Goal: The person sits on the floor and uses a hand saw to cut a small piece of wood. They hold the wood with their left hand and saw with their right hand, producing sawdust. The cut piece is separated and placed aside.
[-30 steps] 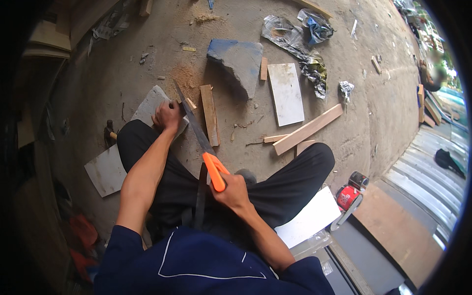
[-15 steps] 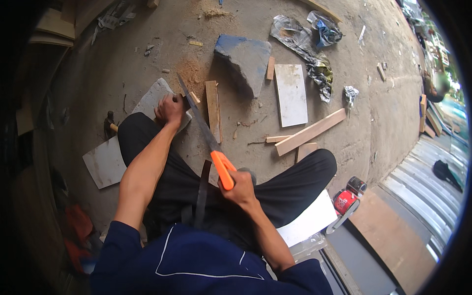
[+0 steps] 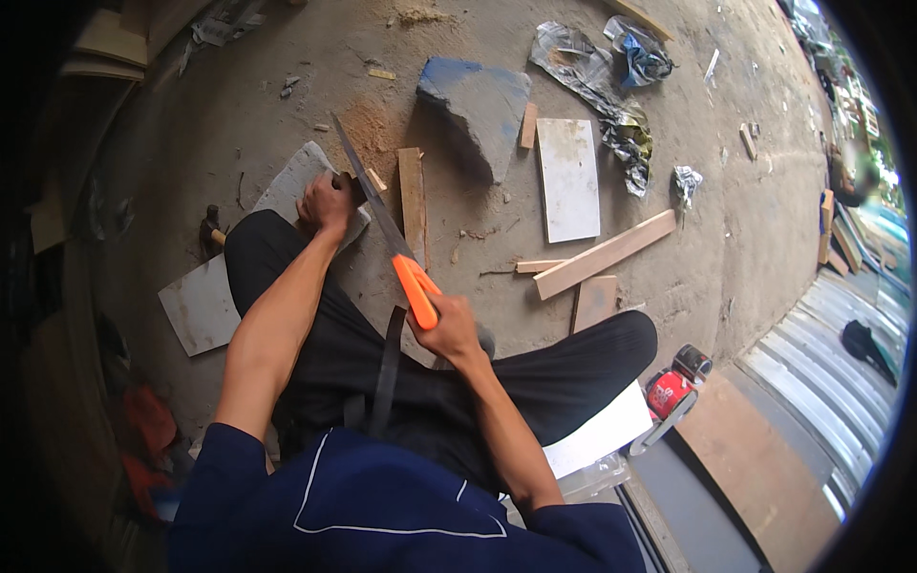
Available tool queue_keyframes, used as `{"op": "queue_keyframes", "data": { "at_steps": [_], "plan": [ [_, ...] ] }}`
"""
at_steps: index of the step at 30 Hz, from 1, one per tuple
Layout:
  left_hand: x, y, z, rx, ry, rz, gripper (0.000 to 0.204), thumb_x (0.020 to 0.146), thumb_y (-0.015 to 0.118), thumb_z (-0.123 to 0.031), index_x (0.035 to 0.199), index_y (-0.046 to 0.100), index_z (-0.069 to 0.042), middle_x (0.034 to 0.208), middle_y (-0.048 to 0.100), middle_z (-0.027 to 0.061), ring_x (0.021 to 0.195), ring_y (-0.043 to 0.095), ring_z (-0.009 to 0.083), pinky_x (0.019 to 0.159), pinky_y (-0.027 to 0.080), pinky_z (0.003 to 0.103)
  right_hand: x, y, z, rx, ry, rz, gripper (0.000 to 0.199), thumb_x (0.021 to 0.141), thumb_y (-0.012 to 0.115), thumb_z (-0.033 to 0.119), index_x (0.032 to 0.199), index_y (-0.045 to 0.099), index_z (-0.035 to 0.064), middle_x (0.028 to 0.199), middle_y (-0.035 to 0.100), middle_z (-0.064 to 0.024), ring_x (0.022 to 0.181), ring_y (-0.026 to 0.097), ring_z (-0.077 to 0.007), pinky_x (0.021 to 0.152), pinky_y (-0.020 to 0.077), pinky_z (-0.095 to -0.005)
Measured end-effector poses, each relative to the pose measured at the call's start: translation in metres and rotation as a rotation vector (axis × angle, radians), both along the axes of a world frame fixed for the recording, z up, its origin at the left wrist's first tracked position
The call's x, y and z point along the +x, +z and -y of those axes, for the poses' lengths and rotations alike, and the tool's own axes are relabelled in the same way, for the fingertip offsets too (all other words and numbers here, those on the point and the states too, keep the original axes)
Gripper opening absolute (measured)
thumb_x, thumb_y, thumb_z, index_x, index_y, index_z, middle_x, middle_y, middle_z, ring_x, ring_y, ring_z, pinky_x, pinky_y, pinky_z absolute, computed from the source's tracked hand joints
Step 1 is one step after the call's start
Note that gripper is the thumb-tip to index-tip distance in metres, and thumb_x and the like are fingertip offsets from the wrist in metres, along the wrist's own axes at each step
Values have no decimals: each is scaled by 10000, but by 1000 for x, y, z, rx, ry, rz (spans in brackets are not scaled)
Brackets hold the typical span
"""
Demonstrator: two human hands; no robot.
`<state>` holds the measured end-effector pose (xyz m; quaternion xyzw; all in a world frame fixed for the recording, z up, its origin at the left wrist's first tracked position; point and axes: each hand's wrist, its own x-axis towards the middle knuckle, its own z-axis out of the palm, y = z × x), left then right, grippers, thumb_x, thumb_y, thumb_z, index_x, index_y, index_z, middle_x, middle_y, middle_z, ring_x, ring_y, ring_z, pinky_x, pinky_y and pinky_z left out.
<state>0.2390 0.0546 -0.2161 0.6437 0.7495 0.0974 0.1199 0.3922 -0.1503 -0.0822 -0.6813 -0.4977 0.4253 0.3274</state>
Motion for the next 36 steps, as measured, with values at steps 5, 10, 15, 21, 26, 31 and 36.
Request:
{"op": "queue_keyframes", "data": {
  "at_steps": [5, 10, 15, 21, 26, 31, 36],
  "plan": [
    [10, -1, -14, -101, 59, -16, 252, 801, 521, -325, 779, 652, -111, 900, 650, 53, 923, 578, 254, 824, 332, 410, -4, -41, -70, 113, -23, 0, 143, 713, 674, 144, 741, 617, 15, 607, 560, -179, 541, 578, -340, 524, 455, -356],
    [-17, -15, -23, 20, 55, -4, 250, 791, 524, -321, 753, 656, -112, 872, 654, 61, 917, 579, 260, 818, 340, 418, 1, -29, -2, 78, 67, -51, 70, 688, 644, 56, 686, 585, 19, 581, 542, -152, 517, 571, -310, 502, 437, -340],
    [-43, -22, 1, -34, 103, -5, 233, 772, 506, -290, 759, 637, -98, 889, 645, 51, 922, 579, 272, 819, 350, 433, -20, -43, 19, 38, 63, -23, 61, 681, 659, 61, 695, 606, 35, 614, 580, -143, 544, 595, -303, 528, 460, -334],
    [-68, -19, 19, 59, 102, 37, 242, 768, 495, -294, 748, 639, -99, 897, 640, 50, 931, 574, 270, 837, 340, 458, -42, -8, 24, -44, 46, 38, 88, 700, 661, 79, 711, 612, 8, 604, 561, -172, 519, 583, -305, 509, 445, -330],
    [-98, 19, 43, -21, 99, 74, 244, 778, 488, -294, 741, 630, -100, 925, 654, 44, 970, 563, 252, 844, 335, 442, -87, 51, 91, -175, -12, 36, 115, 736, 658, 111, 738, 618, 3, 604, 557, -183, 537, 586, -311, 538, 449, -340],
    [-144, 32, 66, 4, 61, 64, 231, 781, 486, -285, 745, 623, -103, 906, 651, 45, 961, 562, 254, 848, 332, 432, -148, 99, 58, -229, -17, 146, 183, 759, 640, 167, 776, 629, -14, 644, 576, -220, 630, 613, -372, 570, 459, -378],
    [-199, 28, 62, 49, 71, 100, 225, 770, 491, -283, 733, 617, -99, 887, 643, 47, 961, 557, 260, 858, 322, 435, -218, 82, -8, -204, -68, 122, 247, 772, 625, 208, 778, 613, -39, 658, 568, -255, 629, 587, -420, 574, 451, -405]
  ]
}}
